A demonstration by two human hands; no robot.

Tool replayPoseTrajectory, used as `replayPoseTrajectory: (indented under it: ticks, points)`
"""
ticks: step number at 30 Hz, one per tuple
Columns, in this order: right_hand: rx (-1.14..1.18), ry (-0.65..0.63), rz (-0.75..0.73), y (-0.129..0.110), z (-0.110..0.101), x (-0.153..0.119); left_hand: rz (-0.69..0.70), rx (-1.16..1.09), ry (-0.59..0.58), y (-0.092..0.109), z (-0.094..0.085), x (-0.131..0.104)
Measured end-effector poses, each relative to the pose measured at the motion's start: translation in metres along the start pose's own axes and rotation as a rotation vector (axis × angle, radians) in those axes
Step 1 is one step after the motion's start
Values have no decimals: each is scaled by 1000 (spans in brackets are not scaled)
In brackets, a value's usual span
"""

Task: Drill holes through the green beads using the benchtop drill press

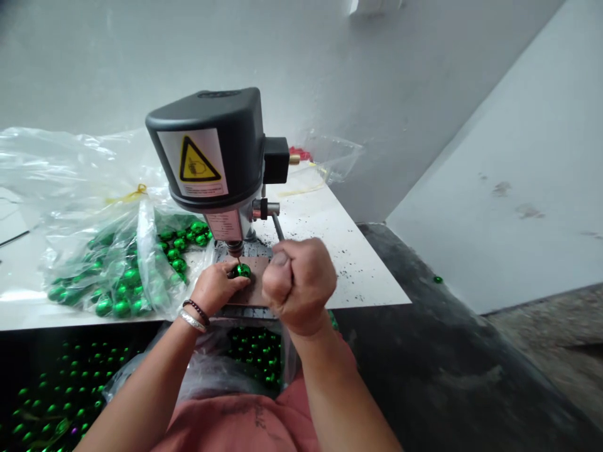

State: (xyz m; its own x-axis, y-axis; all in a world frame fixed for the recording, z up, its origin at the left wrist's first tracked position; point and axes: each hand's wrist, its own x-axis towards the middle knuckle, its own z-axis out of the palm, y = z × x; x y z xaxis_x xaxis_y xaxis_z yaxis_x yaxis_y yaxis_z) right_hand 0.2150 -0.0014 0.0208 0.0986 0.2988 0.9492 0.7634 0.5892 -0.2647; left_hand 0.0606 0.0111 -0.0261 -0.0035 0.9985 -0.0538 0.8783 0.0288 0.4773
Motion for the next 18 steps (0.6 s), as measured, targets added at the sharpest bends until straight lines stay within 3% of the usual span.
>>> replayPoseTrajectory:
  ticks: [3, 6, 9, 12, 14, 18]
  points:
    - [-38, 28, 38, -2, 5, 42, -8, -30, 10, -2, 0, 0]
    - [-24, 4, 192, -3, 14, 83, -4, -153, -10, -7, -7, -6]
    - [9, -55, 316, -1, 22, 104, 75, -279, -210, -13, -21, -17]
    - [42, -64, 372, -2, 24, 106, 174, -375, -430, -19, -31, -27]
    - [51, -55, 384, -3, 24, 104, 123, -494, -403, -20, -30, -28]
    - [66, -55, 385, -4, 24, 104, -241, -1087, -117, -19, -23, -20]
